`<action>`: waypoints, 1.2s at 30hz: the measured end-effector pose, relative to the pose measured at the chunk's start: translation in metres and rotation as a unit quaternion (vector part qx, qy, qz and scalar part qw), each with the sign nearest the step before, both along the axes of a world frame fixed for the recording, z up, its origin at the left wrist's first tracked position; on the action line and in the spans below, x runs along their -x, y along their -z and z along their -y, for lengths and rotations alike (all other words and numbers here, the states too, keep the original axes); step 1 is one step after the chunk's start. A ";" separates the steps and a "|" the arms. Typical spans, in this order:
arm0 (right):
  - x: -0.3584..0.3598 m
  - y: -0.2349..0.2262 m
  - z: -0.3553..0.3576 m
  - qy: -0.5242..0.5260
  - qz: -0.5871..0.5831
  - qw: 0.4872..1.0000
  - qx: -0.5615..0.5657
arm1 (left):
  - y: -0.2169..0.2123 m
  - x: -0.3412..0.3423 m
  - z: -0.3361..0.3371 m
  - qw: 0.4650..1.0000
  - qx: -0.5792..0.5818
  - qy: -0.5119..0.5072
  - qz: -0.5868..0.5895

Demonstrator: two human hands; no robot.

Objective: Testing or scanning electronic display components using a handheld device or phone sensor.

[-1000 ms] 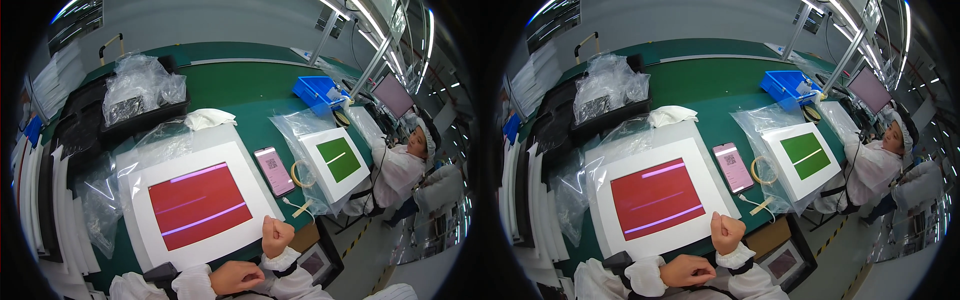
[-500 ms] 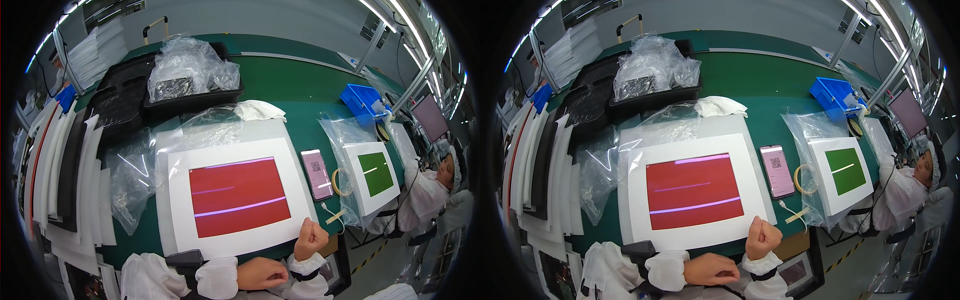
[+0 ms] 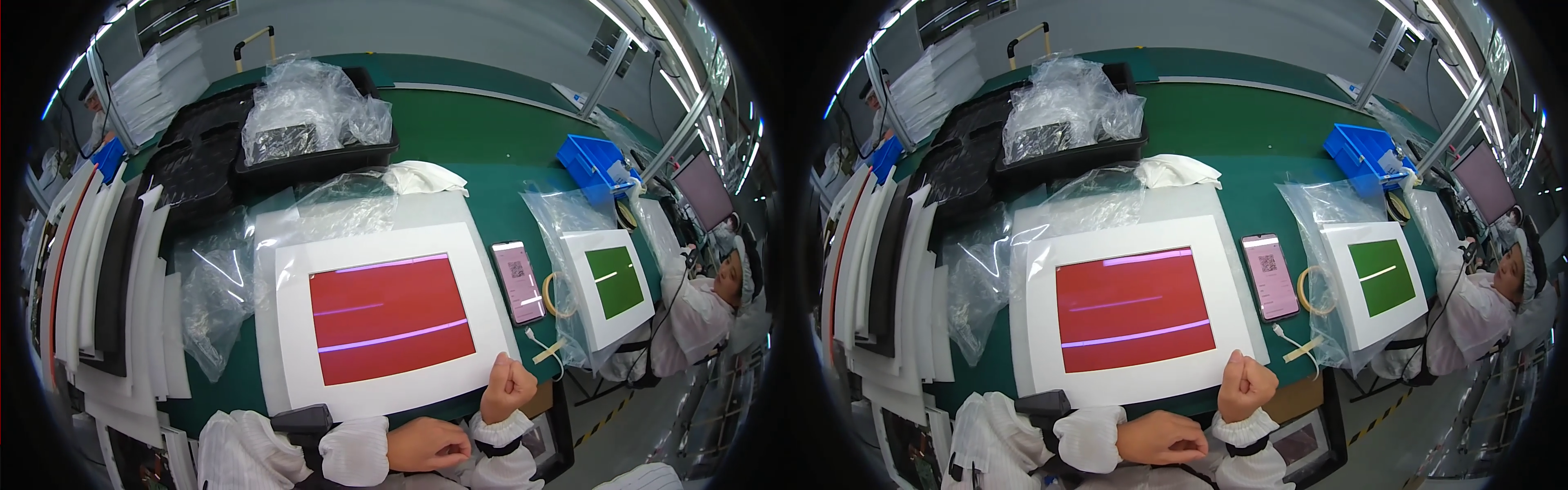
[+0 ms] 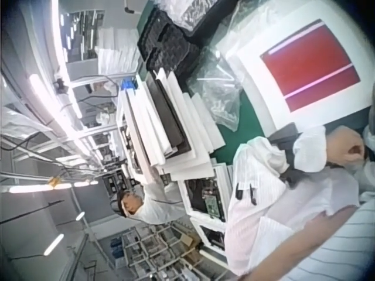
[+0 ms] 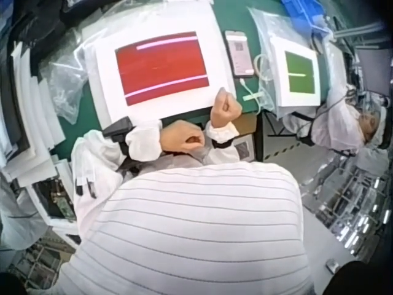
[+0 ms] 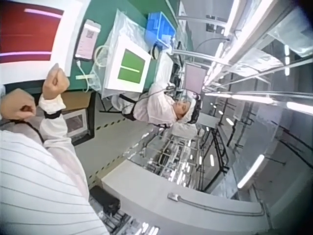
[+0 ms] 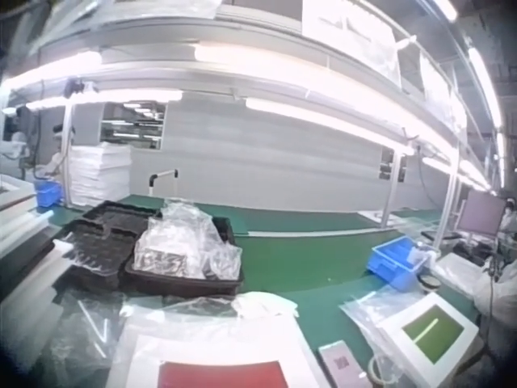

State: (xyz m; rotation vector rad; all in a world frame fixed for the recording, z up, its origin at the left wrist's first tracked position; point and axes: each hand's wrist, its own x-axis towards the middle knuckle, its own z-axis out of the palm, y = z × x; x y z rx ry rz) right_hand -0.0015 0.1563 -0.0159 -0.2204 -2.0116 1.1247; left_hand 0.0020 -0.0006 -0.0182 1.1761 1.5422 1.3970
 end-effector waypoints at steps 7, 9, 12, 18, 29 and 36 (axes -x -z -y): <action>0.001 0.001 0.000 -0.007 -0.005 1.000 0.017 | -0.002 0.000 0.000 1.000 0.007 0.003 -0.007; 0.000 0.002 0.001 -0.007 0.000 1.000 0.012 | -0.002 0.000 0.001 1.000 0.013 0.001 -0.002; -0.001 0.002 0.001 -0.008 0.007 1.000 0.010 | -0.002 0.000 0.001 1.000 0.014 0.000 -0.001; -0.002 0.002 0.000 -0.007 0.013 1.000 0.011 | -0.002 0.001 0.000 1.000 0.016 0.010 -0.008; 0.000 0.002 0.000 -0.010 0.010 1.000 0.018 | -0.011 0.005 0.001 0.997 0.069 0.030 -0.018; 0.000 0.003 -0.001 -0.021 0.006 1.000 0.021 | -0.015 0.004 0.001 0.995 0.095 0.019 -0.021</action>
